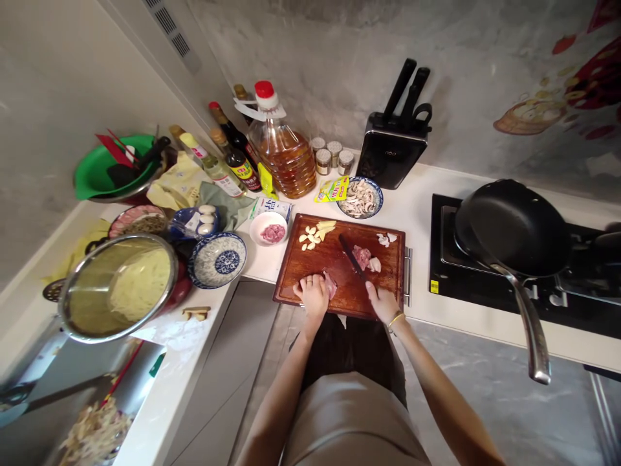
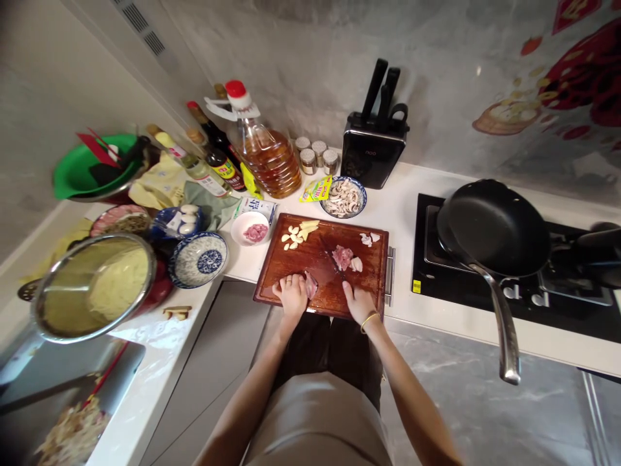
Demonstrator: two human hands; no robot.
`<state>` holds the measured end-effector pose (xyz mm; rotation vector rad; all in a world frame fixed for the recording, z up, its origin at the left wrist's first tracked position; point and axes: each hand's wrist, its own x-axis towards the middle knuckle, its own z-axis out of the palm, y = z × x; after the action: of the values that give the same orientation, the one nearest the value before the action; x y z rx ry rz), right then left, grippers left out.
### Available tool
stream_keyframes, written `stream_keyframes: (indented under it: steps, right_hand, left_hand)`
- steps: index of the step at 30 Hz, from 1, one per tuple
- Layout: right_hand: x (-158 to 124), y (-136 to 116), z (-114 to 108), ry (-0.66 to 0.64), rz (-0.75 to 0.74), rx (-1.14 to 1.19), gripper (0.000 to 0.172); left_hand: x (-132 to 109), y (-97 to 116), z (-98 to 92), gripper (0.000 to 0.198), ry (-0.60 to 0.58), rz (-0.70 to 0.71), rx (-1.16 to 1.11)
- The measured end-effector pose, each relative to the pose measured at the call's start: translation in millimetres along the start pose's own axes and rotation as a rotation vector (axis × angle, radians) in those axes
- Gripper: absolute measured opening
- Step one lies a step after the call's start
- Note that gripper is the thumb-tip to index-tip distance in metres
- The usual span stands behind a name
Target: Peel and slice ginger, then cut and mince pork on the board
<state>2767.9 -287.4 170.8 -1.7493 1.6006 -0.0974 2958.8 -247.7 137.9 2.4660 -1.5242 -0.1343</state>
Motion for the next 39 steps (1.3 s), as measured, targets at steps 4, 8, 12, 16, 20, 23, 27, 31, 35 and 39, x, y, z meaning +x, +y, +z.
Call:
stream_keyframes:
  steps: [4, 8, 12, 16, 20, 23, 27, 31, 35, 39]
  right_hand:
    - [-25, -9, 18, 0.024, -0.093, -0.191, 0.053]
    - [-35, -14, 35, 0.017, -0.144, -0.159, 0.051]
    - [-41, -18, 41, -0.021, -0.157, -0.124, 0.051]
    - [-49, -19, 40, -0.041, -0.149, -0.136, 0.05]
    - [-53, -23, 41, -0.087, -0.106, -0.157, 0.049]
    - [-52, -29, 42, -0.123, -0.049, -0.147, 0.051]
    - [-51, -37, 41, -0.154, -0.005, -0.149, 0.053]
    - [-50, -39, 44, -0.157, 0.028, -0.15, 0.055]
    - [-44, -34, 47, -0.125, 0.013, -0.097, 0.053]
    - [-40, -23, 42, -0.095, 0.054, -0.108, 0.056]
  left_hand:
    - [-8, -10, -9.6, 0.024, 0.033, 0.134, -0.138]
    - [-15, -15, -8.1, 0.022, 0.015, 0.248, -0.152]
    - [-16, -15, -2.7, 0.028, 0.014, 0.242, -0.119]
    - [-18, -16, -2.1, 0.027, 0.006, 0.347, -0.141]
    - [-23, -13, -4.7, 0.018, 0.012, 0.346, -0.153]
    - [-21, -6, -7.1, 0.017, -0.001, 0.255, -0.138]
    - [-13, 0, -9.1, 0.016, -0.032, 0.137, -0.081]
    - [-10, -1, -9.8, 0.015, -0.05, 0.187, -0.049]
    - [-18, -8, -6.3, 0.02, -0.043, 0.407, -0.104]
    - [-24, -20, 3.2, 0.033, -0.03, 0.598, -0.17]
